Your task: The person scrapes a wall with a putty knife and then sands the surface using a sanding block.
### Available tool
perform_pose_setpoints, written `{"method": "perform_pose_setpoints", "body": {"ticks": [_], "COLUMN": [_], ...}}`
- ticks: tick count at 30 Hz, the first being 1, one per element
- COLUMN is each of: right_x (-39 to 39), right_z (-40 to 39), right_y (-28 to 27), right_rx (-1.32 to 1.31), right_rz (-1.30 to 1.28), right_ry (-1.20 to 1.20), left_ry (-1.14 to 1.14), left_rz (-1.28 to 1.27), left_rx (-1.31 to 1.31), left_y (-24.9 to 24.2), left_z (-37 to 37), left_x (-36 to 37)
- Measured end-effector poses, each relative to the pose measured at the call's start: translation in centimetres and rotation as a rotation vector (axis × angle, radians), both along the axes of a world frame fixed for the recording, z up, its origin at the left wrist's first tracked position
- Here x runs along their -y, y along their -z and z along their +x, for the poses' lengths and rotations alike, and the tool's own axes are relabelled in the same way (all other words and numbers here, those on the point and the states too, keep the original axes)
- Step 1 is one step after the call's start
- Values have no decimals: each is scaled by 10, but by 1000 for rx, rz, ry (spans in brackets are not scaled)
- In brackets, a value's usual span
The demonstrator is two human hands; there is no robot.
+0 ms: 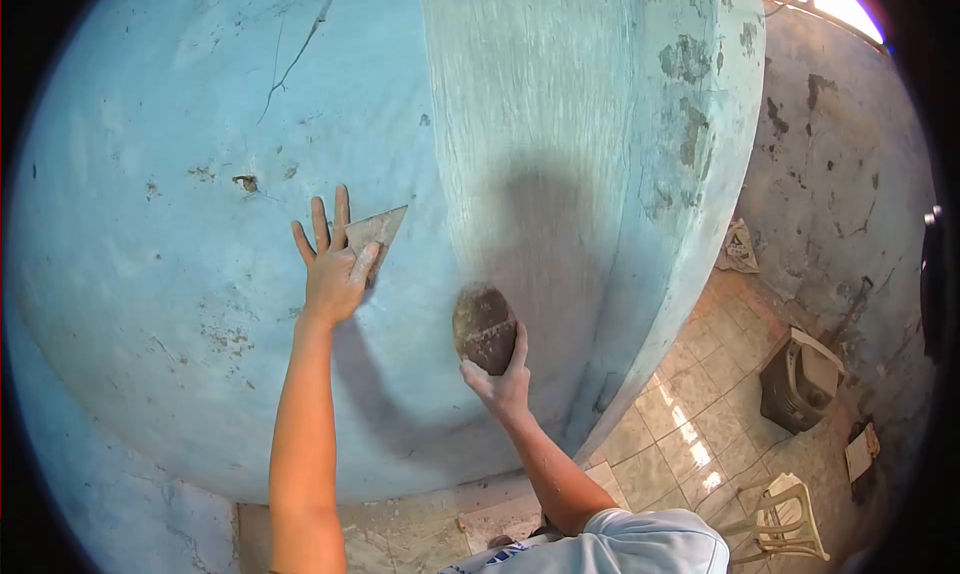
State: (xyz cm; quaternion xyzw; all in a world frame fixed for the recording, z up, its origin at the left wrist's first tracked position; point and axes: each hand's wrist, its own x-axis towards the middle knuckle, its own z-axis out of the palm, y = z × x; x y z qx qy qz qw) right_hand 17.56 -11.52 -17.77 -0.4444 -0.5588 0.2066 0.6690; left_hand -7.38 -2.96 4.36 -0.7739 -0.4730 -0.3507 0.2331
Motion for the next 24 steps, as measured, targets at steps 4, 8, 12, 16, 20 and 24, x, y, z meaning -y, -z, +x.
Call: {"method": "perform_pose_setpoints", "body": {"ticks": [4, 8, 12, 16, 20, 24], "right_x": [0, -3, -18, -41, -71, -60], "right_z": [-4, 1, 3, 6, 12, 25], "right_y": [-47, -108, -186, -261, -360, -469], "right_rx": [-27, 11, 56, 84, 42, 114], "right_rz": [27, 38, 154, 379, 536, 538], "right_ry": [-14, -20, 3, 34, 13, 30], "left_ry": [-30, -1, 12, 3, 21, -19], "left_rz": [-93, -8, -11, -51, -39, -73], "left_rx": [-23, -8, 1, -3, 19, 3], "left_y": [-6, 1, -2, -4, -1, -5], "left_z": [0, -1, 0, -1, 1, 0], "left_x": [5, -1, 2, 5, 3, 4]}}
